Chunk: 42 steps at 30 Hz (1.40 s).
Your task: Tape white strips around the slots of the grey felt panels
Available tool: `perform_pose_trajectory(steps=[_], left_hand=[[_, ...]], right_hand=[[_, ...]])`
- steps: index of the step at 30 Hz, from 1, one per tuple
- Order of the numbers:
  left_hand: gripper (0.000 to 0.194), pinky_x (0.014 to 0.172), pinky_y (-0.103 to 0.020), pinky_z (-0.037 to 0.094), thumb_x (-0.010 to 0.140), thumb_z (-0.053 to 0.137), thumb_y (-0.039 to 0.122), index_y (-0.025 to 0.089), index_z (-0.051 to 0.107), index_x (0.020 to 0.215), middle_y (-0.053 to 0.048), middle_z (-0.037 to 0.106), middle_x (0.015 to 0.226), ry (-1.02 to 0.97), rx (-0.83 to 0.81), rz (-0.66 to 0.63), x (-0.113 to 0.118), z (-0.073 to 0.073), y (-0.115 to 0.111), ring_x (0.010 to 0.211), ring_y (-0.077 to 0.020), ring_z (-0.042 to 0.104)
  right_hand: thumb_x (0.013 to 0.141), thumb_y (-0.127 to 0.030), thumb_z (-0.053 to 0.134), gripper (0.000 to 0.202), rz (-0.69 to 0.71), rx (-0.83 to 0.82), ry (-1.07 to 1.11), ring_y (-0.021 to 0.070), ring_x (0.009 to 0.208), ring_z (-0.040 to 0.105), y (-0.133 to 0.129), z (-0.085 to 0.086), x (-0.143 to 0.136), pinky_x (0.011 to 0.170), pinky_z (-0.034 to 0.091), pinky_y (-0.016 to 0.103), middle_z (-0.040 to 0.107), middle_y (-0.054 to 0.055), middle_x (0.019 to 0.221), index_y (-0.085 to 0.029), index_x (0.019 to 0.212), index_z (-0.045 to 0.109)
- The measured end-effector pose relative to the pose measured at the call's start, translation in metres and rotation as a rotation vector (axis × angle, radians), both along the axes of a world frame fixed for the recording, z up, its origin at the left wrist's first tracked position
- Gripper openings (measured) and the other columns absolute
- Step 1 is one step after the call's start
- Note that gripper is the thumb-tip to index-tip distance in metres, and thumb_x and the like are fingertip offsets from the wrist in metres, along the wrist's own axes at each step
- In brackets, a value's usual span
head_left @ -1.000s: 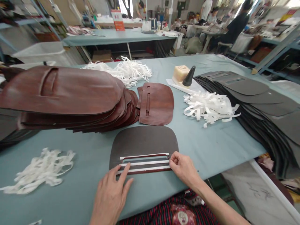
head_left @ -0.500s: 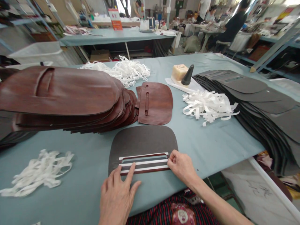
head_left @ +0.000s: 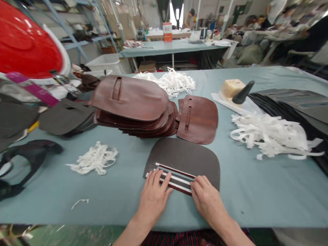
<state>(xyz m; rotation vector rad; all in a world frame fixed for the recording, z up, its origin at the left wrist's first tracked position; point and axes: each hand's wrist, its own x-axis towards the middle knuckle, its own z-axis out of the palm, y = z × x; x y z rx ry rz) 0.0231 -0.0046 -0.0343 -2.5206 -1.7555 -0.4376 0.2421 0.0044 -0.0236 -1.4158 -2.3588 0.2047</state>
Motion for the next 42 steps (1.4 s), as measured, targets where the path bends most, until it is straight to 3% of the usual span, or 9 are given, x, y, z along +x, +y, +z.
perform_pose_trajectory(steps=[3, 6, 14, 21, 26, 31, 34, 39, 42], left_hand=[[0.035, 0.103, -0.045, 0.042, 0.089, 0.046, 0.017, 0.017, 0.051, 0.124, -0.012, 0.053, 0.12, -0.186, 0.054, 0.075, -0.013, -0.009, 0.004, 0.121, -0.0241, 0.046], [0.028, 0.102, -0.045, 0.043, 0.09, 0.045, 0.015, 0.018, 0.054, 0.116, -0.01, 0.056, 0.115, -0.328, 0.055, 0.144, -0.022, -0.014, 0.005, 0.12, -0.023, 0.048], [0.021, 0.099, -0.042, 0.046, 0.091, 0.046, 0.017, 0.02, 0.055, 0.109, -0.009, 0.056, 0.113, -0.506, 0.004, 0.151, -0.025, -0.005, 0.004, 0.117, -0.0205, 0.051], [0.016, 0.099, -0.042, 0.046, 0.09, 0.046, 0.017, 0.019, 0.054, 0.104, -0.009, 0.055, 0.112, -0.514, 0.009, 0.153, -0.025, -0.007, 0.004, 0.115, -0.0208, 0.052], [0.018, 0.099, -0.042, 0.045, 0.09, 0.045, 0.015, 0.019, 0.054, 0.105, -0.009, 0.056, 0.112, -0.517, 0.005, 0.164, -0.025, -0.009, 0.003, 0.117, -0.0208, 0.051], [0.041, 0.1, -0.042, 0.045, 0.09, 0.041, 0.012, 0.019, 0.043, 0.13, -0.012, 0.052, 0.127, -0.459, 0.016, 0.123, -0.025, -0.009, 0.006, 0.12, -0.0206, 0.048], [0.043, 0.101, -0.045, 0.043, 0.09, 0.039, 0.011, 0.02, 0.041, 0.132, -0.011, 0.054, 0.126, -0.453, 0.025, 0.064, -0.028, -0.012, 0.008, 0.12, -0.021, 0.048], [0.043, 0.101, -0.045, 0.044, 0.089, 0.041, 0.012, 0.019, 0.039, 0.131, -0.013, 0.049, 0.128, -0.523, -0.033, 0.163, -0.027, -0.012, 0.007, 0.121, -0.0217, 0.048], [0.041, 0.102, -0.042, 0.044, 0.09, 0.041, 0.012, 0.018, 0.04, 0.13, -0.013, 0.049, 0.128, -0.528, -0.022, 0.175, -0.026, -0.009, 0.007, 0.122, -0.0202, 0.047]], right_hand=[[0.095, -0.016, 0.036, 0.025, -0.028, -0.041, 0.035, 0.0137, 0.069, 0.053, 0.01, -0.002, 0.007, 0.063, 0.043, 0.024, 0.053, 0.003, 0.079, -0.019, 0.082, 0.058], [0.093, -0.016, 0.04, 0.021, -0.042, -0.053, -0.1, 0.0133, 0.064, 0.053, 0.019, -0.006, 0.007, 0.057, 0.04, 0.024, 0.052, 0.002, 0.079, -0.02, 0.078, 0.055], [0.082, -0.005, 0.049, 0.019, -0.026, -0.039, -0.389, 0.0186, 0.07, 0.056, 0.033, 0.006, -0.005, 0.06, 0.038, 0.029, 0.058, 0.005, 0.076, -0.02, 0.071, 0.052], [0.088, -0.019, 0.053, 0.009, -0.057, -0.131, -0.257, 0.0214, 0.073, 0.056, 0.027, 0.016, -0.019, 0.068, 0.036, 0.034, 0.061, 0.004, 0.073, -0.019, 0.08, 0.057], [0.088, -0.014, 0.054, 0.008, -0.022, -0.122, -0.154, 0.022, 0.082, 0.053, 0.034, 0.012, -0.073, 0.07, 0.039, 0.033, 0.061, 0.007, 0.086, -0.018, 0.086, 0.061], [0.087, -0.007, 0.048, 0.02, 0.075, -0.009, -0.061, 0.0235, 0.088, 0.05, 0.035, 0.005, -0.119, 0.074, 0.042, 0.036, 0.058, 0.009, 0.098, -0.016, 0.101, 0.06], [0.088, -0.006, 0.046, 0.023, 0.079, 0.04, -0.029, 0.024, 0.087, 0.048, 0.031, -0.002, -0.122, 0.076, 0.042, 0.038, 0.057, 0.009, 0.096, -0.013, 0.106, 0.058], [0.085, -0.003, 0.044, 0.024, -0.031, 0.001, -0.002, 0.024, 0.082, 0.047, 0.034, -0.006, -0.115, 0.073, 0.042, 0.038, 0.056, 0.009, 0.089, -0.014, 0.102, 0.057], [0.085, -0.004, 0.046, 0.021, -0.021, -0.028, -0.019, 0.0237, 0.083, 0.047, 0.034, -0.005, -0.119, 0.071, 0.042, 0.037, 0.055, 0.009, 0.09, -0.016, 0.095, 0.06]])
